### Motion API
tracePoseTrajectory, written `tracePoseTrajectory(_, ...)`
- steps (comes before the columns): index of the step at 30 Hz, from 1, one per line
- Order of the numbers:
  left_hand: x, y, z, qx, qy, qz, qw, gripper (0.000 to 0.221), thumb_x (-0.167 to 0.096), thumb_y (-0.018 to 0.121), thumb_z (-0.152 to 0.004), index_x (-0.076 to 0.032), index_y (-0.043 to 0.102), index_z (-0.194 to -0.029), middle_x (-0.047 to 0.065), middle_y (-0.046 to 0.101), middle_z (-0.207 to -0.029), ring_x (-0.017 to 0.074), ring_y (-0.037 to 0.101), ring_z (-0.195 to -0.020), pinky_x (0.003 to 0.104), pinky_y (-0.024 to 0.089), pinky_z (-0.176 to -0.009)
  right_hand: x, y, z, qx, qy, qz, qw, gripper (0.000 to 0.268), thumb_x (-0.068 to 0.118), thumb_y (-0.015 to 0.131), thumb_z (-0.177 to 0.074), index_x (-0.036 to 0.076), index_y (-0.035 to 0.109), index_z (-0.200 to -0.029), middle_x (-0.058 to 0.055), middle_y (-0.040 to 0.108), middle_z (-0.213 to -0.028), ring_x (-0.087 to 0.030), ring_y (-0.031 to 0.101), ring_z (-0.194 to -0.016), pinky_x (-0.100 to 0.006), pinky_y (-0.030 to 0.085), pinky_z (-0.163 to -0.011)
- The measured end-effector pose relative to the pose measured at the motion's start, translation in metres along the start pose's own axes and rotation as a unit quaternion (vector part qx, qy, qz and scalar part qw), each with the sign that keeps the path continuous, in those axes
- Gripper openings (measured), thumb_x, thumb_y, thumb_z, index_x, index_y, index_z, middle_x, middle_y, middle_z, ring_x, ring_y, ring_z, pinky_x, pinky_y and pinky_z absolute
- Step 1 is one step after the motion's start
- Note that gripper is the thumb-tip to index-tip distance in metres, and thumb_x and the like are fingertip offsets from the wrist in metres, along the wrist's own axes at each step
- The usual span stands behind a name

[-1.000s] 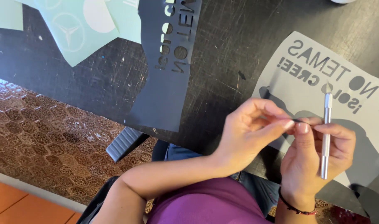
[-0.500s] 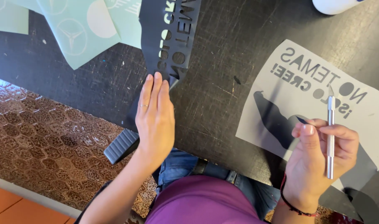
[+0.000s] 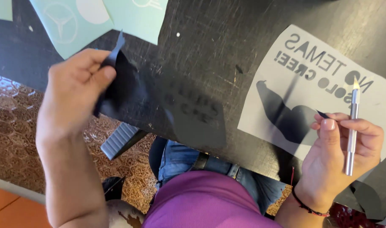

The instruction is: Weeding a vinyl decal using a craft knife to remove excess material

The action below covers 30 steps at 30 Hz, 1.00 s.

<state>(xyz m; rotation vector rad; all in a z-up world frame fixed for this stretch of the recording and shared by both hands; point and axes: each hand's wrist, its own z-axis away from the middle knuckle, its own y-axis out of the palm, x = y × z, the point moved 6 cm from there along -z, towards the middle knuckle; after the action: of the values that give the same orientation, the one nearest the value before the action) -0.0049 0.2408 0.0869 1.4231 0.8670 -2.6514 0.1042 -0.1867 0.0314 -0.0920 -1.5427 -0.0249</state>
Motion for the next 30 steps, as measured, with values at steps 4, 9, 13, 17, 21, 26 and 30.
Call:
tracePoseTrajectory(4, 0.028, -0.011, -0.013, -0.048, -0.186, 0.007, 0.981, 0.030, -0.004, 0.054, -0.110, -0.012, 0.073, -0.132, 0.002, 0.075, -0.100, 0.0079, 0.065, -0.078, 0.015, 0.048, -0.060, -0.001, 0.006, 0.003, 0.019, -0.005, 0.007, 1.000, 0.025, 0.005, 0.074, -0.111, 0.013, 0.051, -0.115, -0.014, 0.064, -0.108, -0.020, 0.068, -0.097, -0.030, 0.064, -0.094)
tracePoseTrajectory(9, -0.003, -0.019, -0.003, -0.024, -0.090, 0.015, 0.996, 0.034, -0.009, 0.065, -0.103, -0.007, 0.067, -0.137, 0.006, 0.079, -0.109, 0.0097, 0.075, -0.088, 0.022, 0.065, -0.077, -0.001, 0.006, 0.004, 0.038, 0.001, 0.019, 0.999, 0.024, 0.008, 0.076, -0.113, 0.014, 0.054, -0.118, -0.011, 0.066, -0.116, -0.019, 0.074, -0.103, -0.027, 0.064, -0.092)
tracePoseTrajectory(13, -0.045, -0.012, 0.013, 0.076, 0.017, 0.039, 0.996, 0.040, -0.009, 0.060, -0.103, -0.004, 0.053, -0.142, 0.021, 0.077, -0.110, 0.0217, 0.076, -0.085, 0.031, 0.065, -0.064, 0.004, 0.009, 0.006, 0.035, -0.005, 0.006, 0.999, 0.027, 0.013, 0.078, -0.110, 0.014, 0.053, -0.118, -0.012, 0.065, -0.114, -0.020, 0.072, -0.102, -0.027, 0.063, -0.092)
tracePoseTrajectory(17, -0.108, 0.062, 0.031, 0.235, 0.172, 0.024, 0.956, 0.048, -0.018, 0.061, -0.102, -0.010, 0.048, -0.147, 0.000, 0.070, -0.083, 0.0067, 0.048, -0.057, 0.025, 0.035, -0.046, -0.002, -0.010, 0.005, 0.054, 0.050, -0.111, 0.991, 0.016, 0.010, 0.070, -0.114, 0.020, 0.058, -0.120, 0.000, 0.066, -0.118, -0.017, 0.069, -0.108, -0.044, 0.065, -0.111)
tracePoseTrajectory(21, -0.126, 0.174, 0.039, 0.391, 0.082, 0.096, 0.912, 0.069, -0.034, 0.046, -0.089, -0.010, 0.040, -0.153, 0.001, 0.058, -0.053, 0.0136, 0.062, -0.029, 0.028, 0.059, -0.026, -0.013, -0.026, 0.017, 0.084, 0.192, -0.347, 0.914, 0.018, 0.008, 0.072, -0.109, 0.013, 0.055, -0.113, -0.002, 0.070, -0.112, -0.023, 0.068, -0.124, -0.064, 0.056, -0.110)
tracePoseTrajectory(26, -0.095, 0.279, 0.062, 0.422, 0.038, 0.202, 0.883, 0.099, -0.051, 0.038, -0.081, -0.013, 0.002, -0.165, 0.014, 0.061, -0.066, 0.0278, 0.065, -0.045, 0.039, 0.050, -0.041, -0.025, -0.067, 0.018, -0.055, 0.155, -0.188, 0.968, 0.015, 0.008, 0.073, -0.104, 0.015, 0.063, -0.111, 0.000, 0.071, -0.106, -0.018, 0.072, -0.108, -0.028, 0.061, -0.106)
tracePoseTrajectory(30, -0.045, 0.336, 0.100, 0.314, 0.321, 0.104, 0.887, 0.076, -0.049, 0.038, -0.112, -0.028, -0.006, -0.170, 0.013, 0.028, -0.182, 0.0362, 0.046, -0.164, 0.054, 0.056, -0.113, -0.018, -0.080, 0.013, -0.029, 0.087, -0.063, 0.994, 0.017, 0.007, 0.068, -0.113, 0.020, 0.057, -0.115, 0.002, 0.063, -0.112, -0.016, 0.068, -0.113, -0.027, 0.060, -0.119)
